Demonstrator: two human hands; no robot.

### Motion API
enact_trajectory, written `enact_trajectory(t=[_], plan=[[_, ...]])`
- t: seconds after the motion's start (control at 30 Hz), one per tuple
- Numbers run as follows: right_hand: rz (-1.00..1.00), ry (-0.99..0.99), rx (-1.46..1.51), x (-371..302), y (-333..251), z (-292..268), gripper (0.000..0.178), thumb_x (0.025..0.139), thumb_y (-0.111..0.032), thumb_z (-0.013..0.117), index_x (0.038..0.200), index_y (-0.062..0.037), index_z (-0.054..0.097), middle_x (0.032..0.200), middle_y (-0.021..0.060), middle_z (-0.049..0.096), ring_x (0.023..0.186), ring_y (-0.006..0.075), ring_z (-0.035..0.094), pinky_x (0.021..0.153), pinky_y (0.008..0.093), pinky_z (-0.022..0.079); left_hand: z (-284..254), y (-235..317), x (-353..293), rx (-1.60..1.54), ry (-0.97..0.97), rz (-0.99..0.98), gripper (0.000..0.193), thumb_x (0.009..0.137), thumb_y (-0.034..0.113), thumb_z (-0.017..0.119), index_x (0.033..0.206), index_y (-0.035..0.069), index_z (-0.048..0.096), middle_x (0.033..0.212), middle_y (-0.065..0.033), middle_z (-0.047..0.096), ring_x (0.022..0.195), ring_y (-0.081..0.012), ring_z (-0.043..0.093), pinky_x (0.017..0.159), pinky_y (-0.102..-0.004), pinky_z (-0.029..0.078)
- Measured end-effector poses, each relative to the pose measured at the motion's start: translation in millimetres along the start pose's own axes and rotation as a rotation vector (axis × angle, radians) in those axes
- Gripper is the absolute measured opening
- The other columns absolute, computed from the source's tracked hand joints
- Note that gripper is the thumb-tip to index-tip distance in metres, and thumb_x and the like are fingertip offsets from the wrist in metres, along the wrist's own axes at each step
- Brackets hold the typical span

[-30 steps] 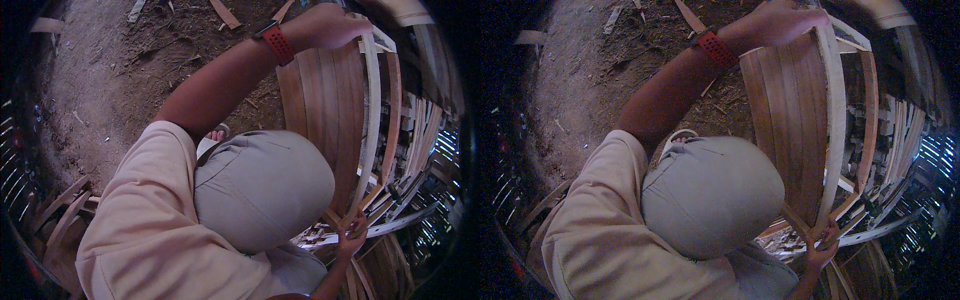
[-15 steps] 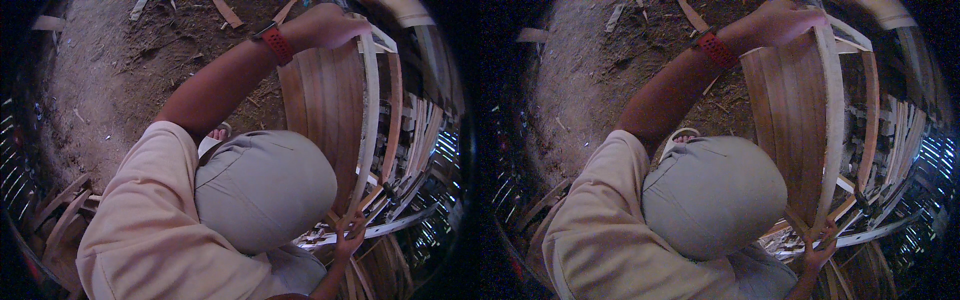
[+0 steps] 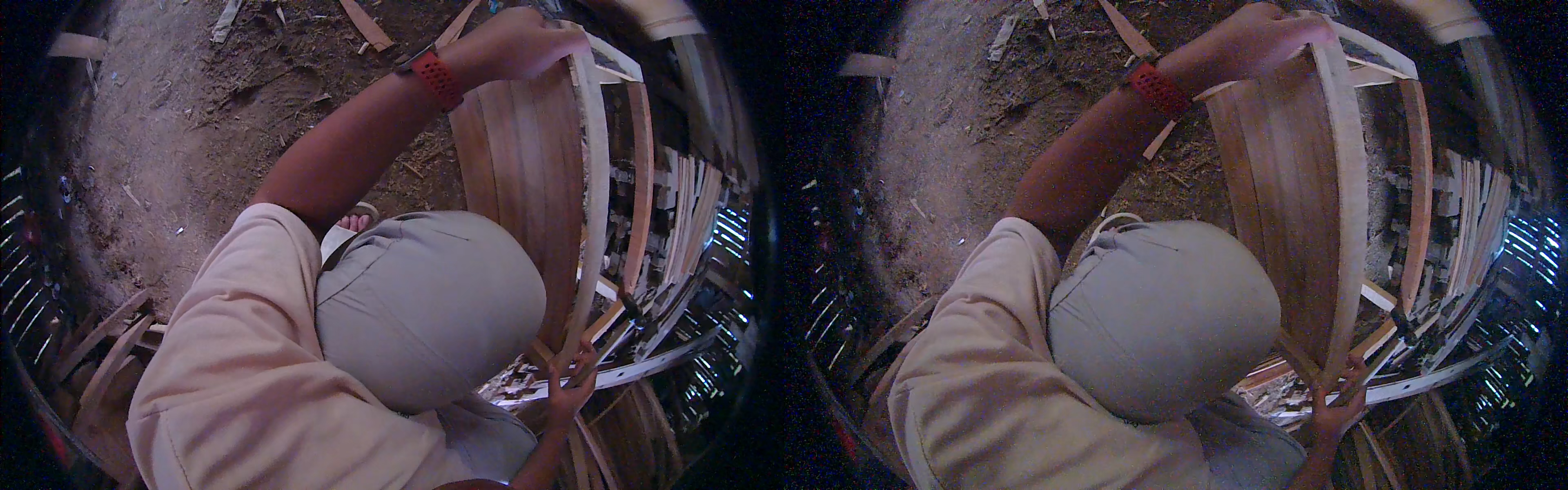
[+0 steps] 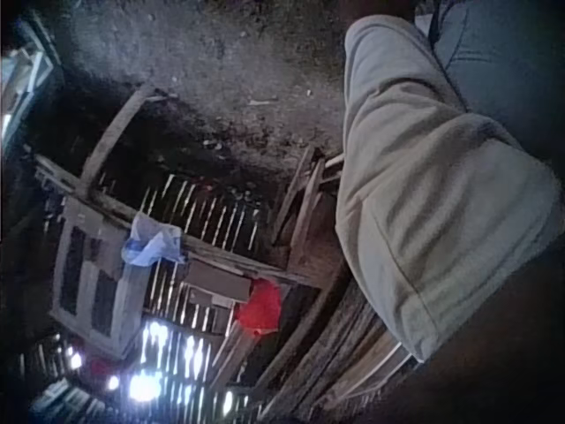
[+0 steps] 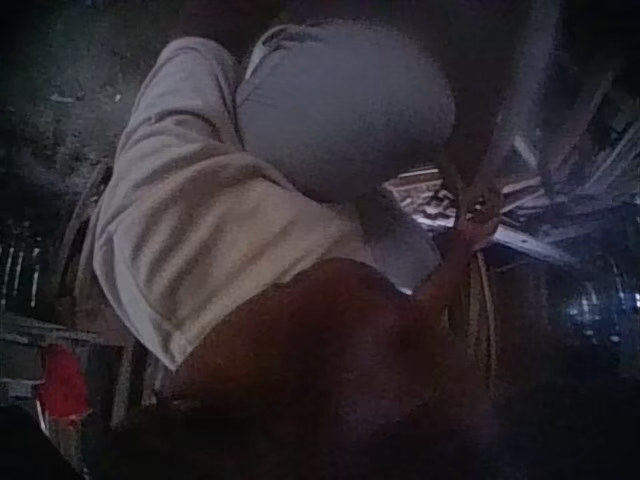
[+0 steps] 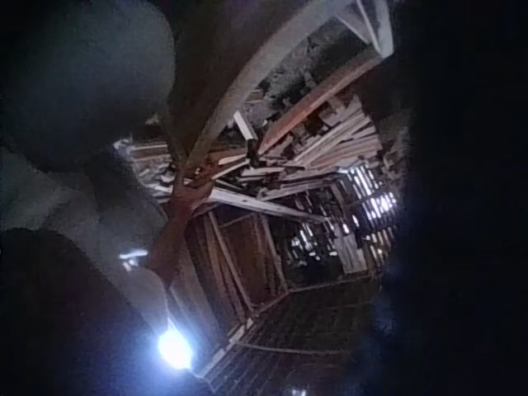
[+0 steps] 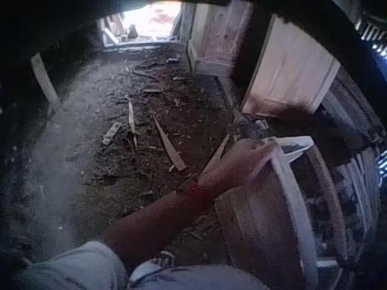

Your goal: The person assembles a wooden frame by hand, using a hammer to drive nails into the joints. They position and align multiple wooden slats, securing them to form a rectangular structure.

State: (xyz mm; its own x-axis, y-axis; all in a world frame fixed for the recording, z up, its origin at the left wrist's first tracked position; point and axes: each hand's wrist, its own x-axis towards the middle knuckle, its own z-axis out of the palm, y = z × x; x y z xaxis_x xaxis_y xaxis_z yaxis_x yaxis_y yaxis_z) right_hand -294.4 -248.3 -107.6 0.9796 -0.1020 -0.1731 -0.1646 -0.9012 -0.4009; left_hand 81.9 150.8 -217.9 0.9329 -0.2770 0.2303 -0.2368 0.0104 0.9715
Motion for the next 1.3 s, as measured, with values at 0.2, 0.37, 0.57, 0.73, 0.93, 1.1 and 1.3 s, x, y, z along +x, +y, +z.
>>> enact_trajectory(t=[0.2,0.37,0.57,0.73,0.93,1.1,1.3], plan=[[-0.027,-0.03,0.033,-1,-6,4,0.063,0.07,-0.002,0.081,0.126,-0.0006,0.053,0.135,0.0137,0.055,0.122,0.0249,0.052,0.107,0.0394,0.038,3,-10,-4,-0.154,0.013,0.007,0.037,0.105,0.031,0.046,0.102,-0.001,0.064,0.089,-0.0215,0.068,0.083,-0.035,0.067,0.079,-0.0433,0.051],[0.07,-0.037,0.067,3,-30,9,0.063,0.07,-0.003,0.085,0.125,-0.0001,0.054,0.129,0.0121,0.058,0.122,0.0253,0.053,0.106,0.0389,0.039,-8,-46,-1,0.33,0.09,0.368,0.045,0.106,0.038,0.047,0.098,-0.002,0.067,0.085,-0.0133,0.068,0.077,-0.0231,0.063,0.074,-0.0415,0.051],[0.192,-0.071,0.068,-2,-28,9,0.077,0.064,-0.011,0.092,0.129,-0.001,0.052,0.134,0.0142,0.055,0.127,0.0318,0.051,0.109,0.0467,0.04,-5,-35,-10,-0.305,-0.021,-0.161,0.046,0.106,0.037,0.048,0.098,-0.003,0.069,0.086,-0.0036,0.066,0.078,-0.0148,0.059,0.071,-0.0343,0.049],[0.213,-0.113,-0.068,-7,-24,11,0.088,0.063,-0.016,0.095,0.136,0.0012,0.049,0.131,0.016,0.058,0.124,0.0355,0.054,0.105,0.0468,0.043,-10,-46,-17,-0.234,0.083,-0.132,0.042,0.105,0.035,0.049,0.103,-0.001,0.071,0.09,-0.0028,0.067,0.084,-0.0145,0.06,0.077,-0.0309,0.05],[0.201,-0.121,-0.109,-6,-38,14,0.1,0.065,-0.02,0.094,0.145,0.003,0.04,0.134,0.0187,0.057,0.127,0.0386,0.052,0.105,0.0473,0.044,-26,-53,-32,-0.183,0.11,-0.147,0.037,0.101,0.035,0.052,0.119,0.005,0.064,0.092,-0.0043,0.068,0.089,-0.0191,0.066,0.082,-0.0328,0.052],[0.064,-0.079,0.02,-11,-47,28,0.084,0.066,-0.012,0.091,0.137,0.0004,0.046,0.133,0.0191,0.052,0.125,0.0363,0.053,0.106,0.0446,0.042,-26,-54,-49,-0.276,0.13,-0.041,0.04,0.098,0.039,0.054,0.114,0.004,0.066,0.093,-0.007,0.07,0.086,-0.0205,0.068,0.081,-0.0352,0.053],[-0.097,-0.115,-0.123,-4,-54,31,0.08,0.068,-0.014,0.089,0.133,0.0034,0.046,0.132,0.0239,0.05,0.134,0.0464,0.044,0.114,0.051,0.033,-40,-65,-62,-0.246,0.23,-0.133,0.038,0.097,0.035,0.056,0.11,0.0,0.064,0.102,-0.0045,0.064,0.096,-0.0137,0.063,0.087,-0.0309,0.05]])
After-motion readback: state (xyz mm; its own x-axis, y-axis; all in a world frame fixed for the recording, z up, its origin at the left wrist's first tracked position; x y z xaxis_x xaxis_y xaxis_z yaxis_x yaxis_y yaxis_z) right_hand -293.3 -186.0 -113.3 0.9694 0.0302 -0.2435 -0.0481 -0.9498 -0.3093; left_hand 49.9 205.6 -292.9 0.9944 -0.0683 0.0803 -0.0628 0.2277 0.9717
